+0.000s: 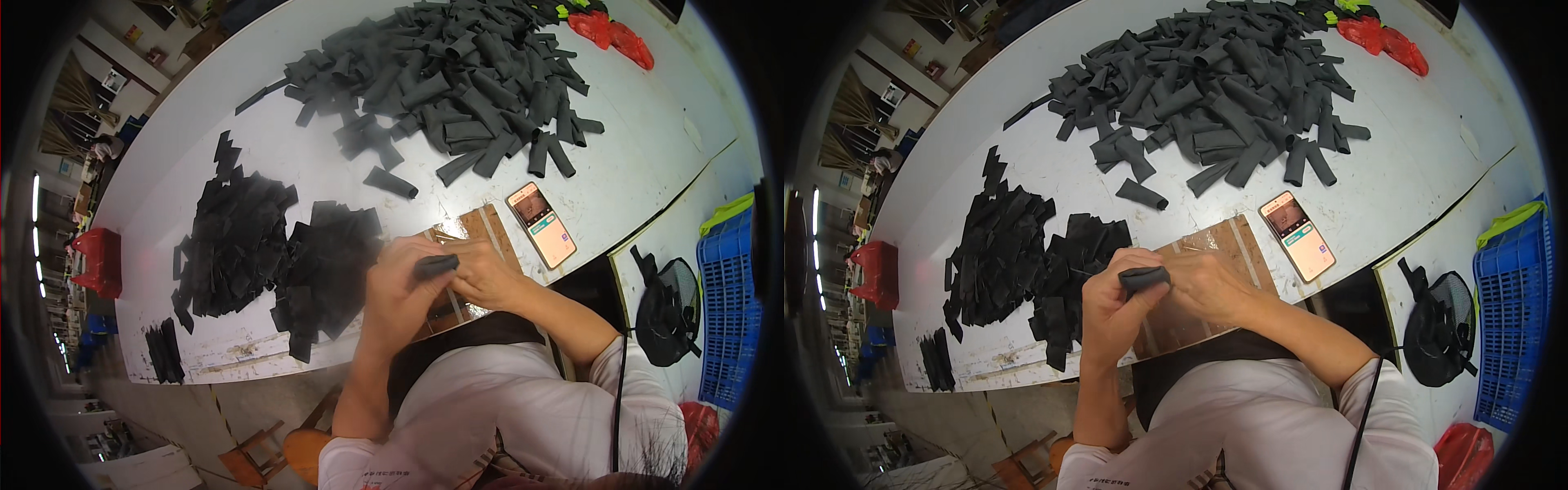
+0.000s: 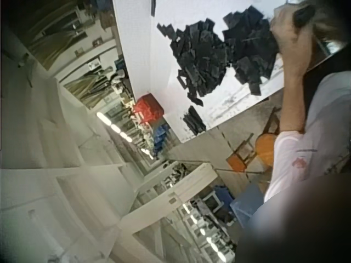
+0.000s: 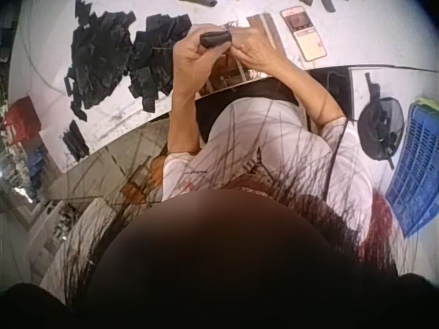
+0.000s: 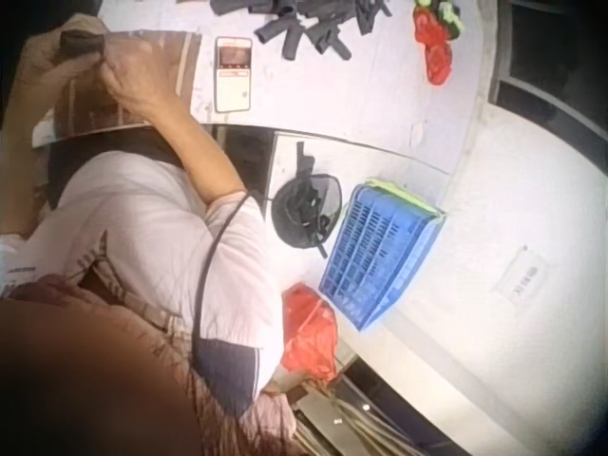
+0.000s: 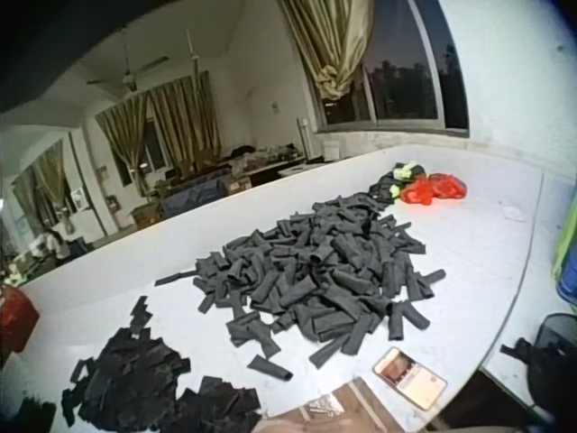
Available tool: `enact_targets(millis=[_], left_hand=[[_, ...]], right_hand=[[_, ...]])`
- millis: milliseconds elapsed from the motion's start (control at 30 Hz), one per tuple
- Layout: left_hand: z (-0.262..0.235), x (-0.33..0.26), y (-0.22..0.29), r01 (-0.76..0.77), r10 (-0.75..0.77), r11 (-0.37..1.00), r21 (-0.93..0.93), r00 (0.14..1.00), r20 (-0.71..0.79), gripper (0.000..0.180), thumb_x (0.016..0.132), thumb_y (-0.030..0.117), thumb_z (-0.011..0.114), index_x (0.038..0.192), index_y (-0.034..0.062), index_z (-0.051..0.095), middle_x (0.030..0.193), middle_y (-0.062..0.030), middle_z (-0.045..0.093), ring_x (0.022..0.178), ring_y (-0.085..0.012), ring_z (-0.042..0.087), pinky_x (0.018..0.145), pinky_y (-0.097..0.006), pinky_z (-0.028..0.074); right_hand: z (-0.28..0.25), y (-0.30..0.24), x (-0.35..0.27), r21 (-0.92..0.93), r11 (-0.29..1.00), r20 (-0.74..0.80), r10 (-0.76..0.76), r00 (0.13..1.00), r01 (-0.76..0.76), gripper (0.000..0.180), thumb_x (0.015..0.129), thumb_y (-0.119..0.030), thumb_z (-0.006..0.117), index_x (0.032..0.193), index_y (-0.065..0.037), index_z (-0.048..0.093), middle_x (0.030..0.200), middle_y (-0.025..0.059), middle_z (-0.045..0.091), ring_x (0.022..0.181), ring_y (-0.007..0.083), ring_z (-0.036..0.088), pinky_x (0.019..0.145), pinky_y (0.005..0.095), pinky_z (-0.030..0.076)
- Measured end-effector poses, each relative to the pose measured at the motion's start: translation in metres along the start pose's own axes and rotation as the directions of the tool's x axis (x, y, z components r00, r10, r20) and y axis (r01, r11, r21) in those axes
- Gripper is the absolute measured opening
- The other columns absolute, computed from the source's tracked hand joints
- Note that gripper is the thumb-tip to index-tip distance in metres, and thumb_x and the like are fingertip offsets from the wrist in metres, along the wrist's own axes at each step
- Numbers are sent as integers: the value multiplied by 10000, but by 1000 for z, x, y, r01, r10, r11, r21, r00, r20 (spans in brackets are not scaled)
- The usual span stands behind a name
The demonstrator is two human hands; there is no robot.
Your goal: The recorder is picking up black rectangular rubber components, inspecting them, and performing a manual finishing or sorting step on a work table.
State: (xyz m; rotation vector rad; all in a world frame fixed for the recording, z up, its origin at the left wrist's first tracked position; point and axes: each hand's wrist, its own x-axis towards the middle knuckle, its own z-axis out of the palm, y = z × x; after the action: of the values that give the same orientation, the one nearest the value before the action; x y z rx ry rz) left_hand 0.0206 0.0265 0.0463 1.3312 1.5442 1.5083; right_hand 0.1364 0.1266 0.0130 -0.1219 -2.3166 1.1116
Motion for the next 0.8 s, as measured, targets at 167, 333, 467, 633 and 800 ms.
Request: enact_targets(millis=[167, 333, 467, 633, 800], left_hand=[[-2, 2, -21, 165, -181, 979, 120, 975, 129, 77, 685, -26, 615, 753, -31, 579, 778, -69, 566, 812, -143, 501, 697, -243, 390], [16, -13, -4, 61, -63, 998, -13, 976, -207, 103, 741, 11, 589, 827, -42, 568, 804, -81, 580, 735, -137, 530, 667, -239, 420], [10, -12, -11, -92, 62, 981, -170, 983, -176, 89, 754, 11, 587, 832, -31, 585, 841, -78, 593, 770, -126, 560, 662, -220, 431], [4, -11, -15, -57, 48, 992, -115, 996, -77, 91, 770, 14, 570, 838, -46, 577, 843, -109, 596, 765, -142, 555, 686, -239, 438], [17, -16, -3, -23, -40, 973, -231, 964, -264, 141, 791, 43, 564, 893, -54, 555, 844, -145, 592, 773, -162, 554, 712, -257, 444]], right_hand=[[19, 25, -17, 14, 993, 81, 114, 990, -115, 148, 785, -148, 499, 756, -3, 500, 694, 177, 533, 661, 375, 521, 578, 412, 427], [6, 15, -10, -114, 982, 193, 172, 966, -152, 141, 765, -143, 505, 773, -3, 513, 698, 155, 544, 668, 348, 535, 562, 408, 430], [-3, 6, -2, -164, 985, 123, 67, 990, -46, 153, 782, -137, 529, 745, 10, 512, 699, 153, 532, 624, 339, 519, 528, 384, 416], [23, 29, -18, -123, 987, 125, 117, 985, -101, 122, 683, -65, 522, 779, 7, 541, 691, 147, 548, 666, 339, 536, 540, 392, 433], [7, 12, -10, -158, 969, 204, 221, 954, -191, 116, 668, -51, 511, 767, 1, 543, 672, 146, 539, 644, 342, 538, 545, 401, 430]])
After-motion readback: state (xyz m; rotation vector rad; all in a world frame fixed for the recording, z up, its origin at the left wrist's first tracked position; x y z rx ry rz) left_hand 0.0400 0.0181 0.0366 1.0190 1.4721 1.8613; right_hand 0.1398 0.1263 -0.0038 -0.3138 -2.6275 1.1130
